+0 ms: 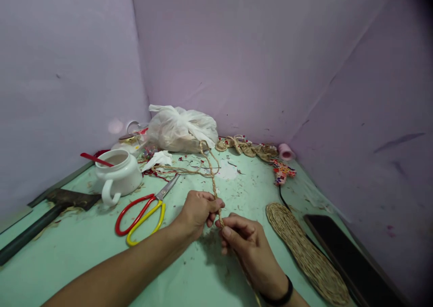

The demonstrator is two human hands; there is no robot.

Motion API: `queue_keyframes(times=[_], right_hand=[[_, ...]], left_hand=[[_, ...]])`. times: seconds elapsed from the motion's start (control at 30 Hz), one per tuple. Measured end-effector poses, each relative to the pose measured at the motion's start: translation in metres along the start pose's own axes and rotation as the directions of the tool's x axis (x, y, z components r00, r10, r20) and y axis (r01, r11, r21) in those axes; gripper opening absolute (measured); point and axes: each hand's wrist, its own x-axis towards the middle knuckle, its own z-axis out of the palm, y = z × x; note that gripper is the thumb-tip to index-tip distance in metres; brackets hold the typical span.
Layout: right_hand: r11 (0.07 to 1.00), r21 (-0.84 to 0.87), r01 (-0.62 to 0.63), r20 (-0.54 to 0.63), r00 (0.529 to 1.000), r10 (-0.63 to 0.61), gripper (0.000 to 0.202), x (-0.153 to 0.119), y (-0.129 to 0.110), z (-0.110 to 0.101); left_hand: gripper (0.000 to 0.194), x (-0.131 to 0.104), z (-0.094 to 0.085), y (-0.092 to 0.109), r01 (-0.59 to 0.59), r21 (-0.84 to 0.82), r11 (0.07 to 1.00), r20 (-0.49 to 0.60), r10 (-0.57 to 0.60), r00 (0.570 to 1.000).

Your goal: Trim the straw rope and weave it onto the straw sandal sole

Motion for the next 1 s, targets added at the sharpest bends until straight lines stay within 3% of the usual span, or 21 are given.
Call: queue_keyframes(times=[0.13, 0.17, 0.2, 0.27, 0.33, 0.37, 0.4, 0.43, 0.57, 0.7, 0.83, 0.9, 1.0], right_hand=[[0.995, 0.065, -0.073, -0.1, 0.992, 0.079, 0.021, 0.002, 0.0, 0.0], [0.99, 0.102, -0.094, -0.151, 0.982, 0.109, 0.024, 0.004, -0.001, 0.0], [0.983, 0.144, -0.11, -0.2, 0.97, 0.138, 0.027, 0.005, -0.003, -0.001], [0.966, 0.229, -0.119, -0.269, 0.946, 0.18, 0.034, 0.008, -0.007, -0.003], [0.95, 0.288, -0.12, -0.293, 0.933, 0.207, 0.038, 0.009, -0.012, -0.005], [0.944, 0.307, -0.122, -0.294, 0.931, 0.216, 0.038, 0.009, -0.014, -0.006], [0.939, 0.321, -0.123, -0.291, 0.931, 0.221, 0.038, 0.009, -0.015, -0.006], [0.936, 0.329, -0.123, -0.288, 0.931, 0.223, 0.037, 0.009, -0.015, -0.006], [0.935, 0.33, -0.13, -0.274, 0.934, 0.227, 0.034, 0.008, -0.013, -0.006], [0.941, 0.312, -0.132, -0.266, 0.939, 0.22, 0.034, 0.007, -0.013, -0.005], [0.939, 0.324, -0.118, -0.273, 0.938, 0.212, 0.033, 0.007, -0.017, -0.006], [0.938, 0.329, -0.114, -0.265, 0.942, 0.207, 0.032, 0.007, -0.016, -0.006], [0.943, 0.315, -0.105, -0.251, 0.949, 0.189, 0.03, 0.007, -0.014, -0.006]], left_hand=[[0.016, 0.003, -0.014, 0.011, -0.004, 0.113, 0.994, 0.072, -0.004, 0.997], [0.018, 0.001, -0.024, 0.017, -0.02, 0.187, 0.982, 0.099, 0.001, 0.995], [0.02, -0.001, -0.036, 0.023, -0.098, 0.37, 0.924, 0.112, 0.06, 0.992], [0.02, -0.012, -0.064, 0.032, -0.246, 0.748, 0.617, 0.095, 0.267, 0.959], [0.021, -0.026, -0.093, 0.034, -0.071, 0.957, 0.282, -0.041, 0.374, 0.926], [0.026, -0.033, -0.106, 0.031, 0.021, 0.987, 0.161, -0.08, 0.371, 0.925], [0.029, -0.04, -0.116, 0.027, 0.112, 0.991, 0.073, -0.13, 0.342, 0.93], [0.03, -0.046, -0.124, 0.022, 0.128, 0.991, 0.039, -0.134, 0.316, 0.939], [0.044, -0.054, -0.131, 0.004, 0.163, 0.986, 0.046, -0.169, 0.245, 0.955], [0.051, -0.052, -0.129, 0.008, 0.223, 0.971, 0.085, -0.237, 0.21, 0.949], [0.057, -0.064, -0.128, 0.017, 0.262, 0.929, 0.262, -0.329, 0.253, 0.91], [0.055, -0.072, -0.122, 0.022, 0.214, 0.9, 0.38, -0.336, 0.292, 0.895], [0.051, -0.081, -0.1, 0.027, 0.099, 0.867, 0.489, -0.246, 0.246, 0.937]])
